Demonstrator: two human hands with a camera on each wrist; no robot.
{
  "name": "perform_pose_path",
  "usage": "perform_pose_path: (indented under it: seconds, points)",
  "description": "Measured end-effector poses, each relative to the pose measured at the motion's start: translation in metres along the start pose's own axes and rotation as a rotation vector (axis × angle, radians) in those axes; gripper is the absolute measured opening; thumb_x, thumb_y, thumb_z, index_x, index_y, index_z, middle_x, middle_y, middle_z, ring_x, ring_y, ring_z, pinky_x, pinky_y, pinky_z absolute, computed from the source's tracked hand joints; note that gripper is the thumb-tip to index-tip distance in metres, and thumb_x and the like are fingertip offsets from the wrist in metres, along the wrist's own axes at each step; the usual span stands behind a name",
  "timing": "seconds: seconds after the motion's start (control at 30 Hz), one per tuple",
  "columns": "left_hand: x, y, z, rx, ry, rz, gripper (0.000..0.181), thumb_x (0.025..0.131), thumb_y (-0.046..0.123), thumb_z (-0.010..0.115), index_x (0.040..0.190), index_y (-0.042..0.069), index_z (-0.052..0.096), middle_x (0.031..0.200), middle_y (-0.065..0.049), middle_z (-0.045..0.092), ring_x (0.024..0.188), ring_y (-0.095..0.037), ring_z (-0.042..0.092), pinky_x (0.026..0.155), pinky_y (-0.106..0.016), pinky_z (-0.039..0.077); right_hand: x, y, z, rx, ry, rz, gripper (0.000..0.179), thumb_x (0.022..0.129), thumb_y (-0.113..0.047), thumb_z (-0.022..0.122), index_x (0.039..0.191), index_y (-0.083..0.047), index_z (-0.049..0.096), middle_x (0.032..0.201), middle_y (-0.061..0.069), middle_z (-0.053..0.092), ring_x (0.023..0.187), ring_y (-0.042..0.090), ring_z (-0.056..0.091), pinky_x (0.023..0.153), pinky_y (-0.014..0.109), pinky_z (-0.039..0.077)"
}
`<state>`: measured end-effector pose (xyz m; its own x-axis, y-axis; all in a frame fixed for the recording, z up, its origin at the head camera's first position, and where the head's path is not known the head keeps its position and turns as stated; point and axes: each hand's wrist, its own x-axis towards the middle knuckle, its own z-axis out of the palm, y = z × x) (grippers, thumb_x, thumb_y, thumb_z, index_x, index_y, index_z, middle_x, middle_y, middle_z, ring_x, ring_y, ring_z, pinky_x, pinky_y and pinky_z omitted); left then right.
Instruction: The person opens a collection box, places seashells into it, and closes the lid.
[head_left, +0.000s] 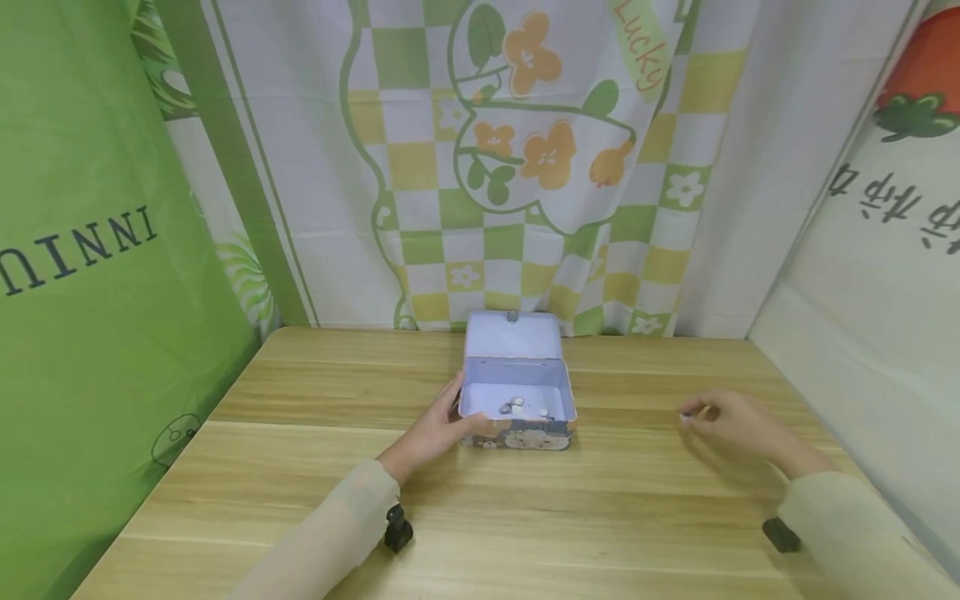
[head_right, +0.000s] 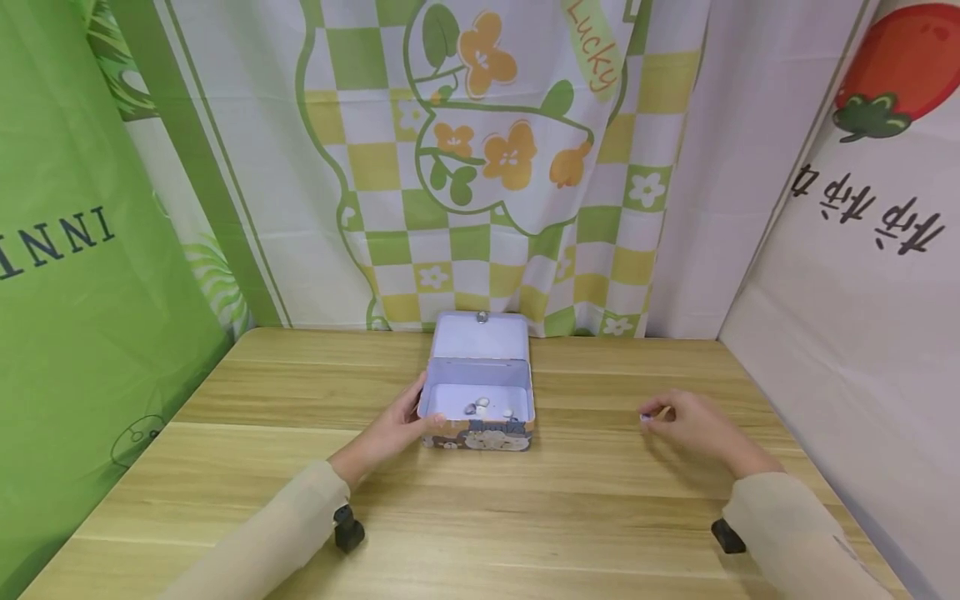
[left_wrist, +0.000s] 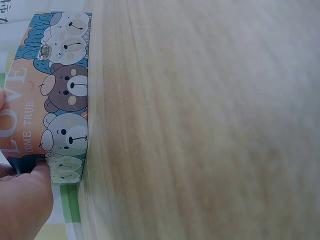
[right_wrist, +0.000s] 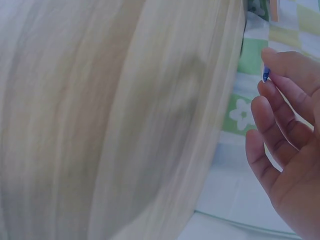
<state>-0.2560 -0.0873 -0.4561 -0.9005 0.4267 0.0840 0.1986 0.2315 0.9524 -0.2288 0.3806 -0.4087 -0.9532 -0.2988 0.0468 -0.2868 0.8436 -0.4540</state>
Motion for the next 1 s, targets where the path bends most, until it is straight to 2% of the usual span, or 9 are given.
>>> perform_pose_path:
  seconds: [0.27, 0.47, 0.7, 0.83, 1.0]
  points:
    - [0.002, 0.000, 0.001, -0.012, -0.003, 0.023, 0.091, 0.100, 0.022, 0.065, 0.161, 0.013, 0.000, 0.166, -0.015, -0.002, 0.149, -0.035, 0.018, 0.118, -0.046, 0.026, 0.013, -0.020, 0.000, -0.001, 0.007, -0.055, 0.029, 0.095, -0.027, 0.072, 0.115, -0.005, 0.073, 0.110, 0.008, 0.070, 0.090, 0.018, 0.061, 0.066, 0.031, 0.053]
    - [0.001, 0.001, 0.001, -0.016, -0.006, 0.019, 0.093, 0.099, 0.026, 0.067, 0.161, 0.012, 0.000, 0.166, -0.016, -0.003, 0.149, -0.035, 0.017, 0.118, -0.045, 0.025, 0.025, -0.034, 0.002, 0.009, -0.008, -0.074, 0.030, 0.097, -0.030, 0.069, 0.116, -0.007, 0.073, 0.112, 0.005, 0.070, 0.092, 0.018, 0.060, 0.070, 0.033, 0.052]
    - [0.001, 0.000, 0.001, -0.035, -0.010, 0.023, 0.089, 0.100, 0.019, 0.065, 0.162, 0.014, 0.000, 0.167, -0.015, -0.003, 0.149, -0.035, 0.017, 0.118, -0.047, 0.025, 0.041, -0.054, 0.006, 0.032, -0.012, -0.127, 0.025, 0.096, -0.026, 0.070, 0.113, -0.007, 0.073, 0.112, 0.005, 0.070, 0.093, 0.019, 0.061, 0.072, 0.034, 0.053]
    - [-0.001, 0.002, 0.000, -0.010, -0.004, 0.000, 0.091, 0.100, 0.024, 0.065, 0.162, 0.014, 0.000, 0.167, -0.014, -0.003, 0.149, -0.035, 0.018, 0.118, -0.044, 0.026, 0.052, -0.067, 0.008, 0.042, -0.013, -0.154, 0.024, 0.097, -0.025, 0.070, 0.112, -0.008, 0.074, 0.113, 0.007, 0.070, 0.094, 0.021, 0.061, 0.073, 0.036, 0.053]
    - [-0.001, 0.003, 0.001, 0.053, 0.007, -0.052, 0.097, 0.097, 0.043, 0.066, 0.162, 0.016, 0.001, 0.167, -0.012, -0.003, 0.149, -0.033, 0.019, 0.118, -0.041, 0.026, 0.063, -0.081, 0.012, 0.047, 0.009, -0.198, 0.020, 0.095, -0.022, 0.072, 0.111, -0.009, 0.075, 0.110, 0.005, 0.071, 0.092, 0.023, 0.063, 0.073, 0.035, 0.053]
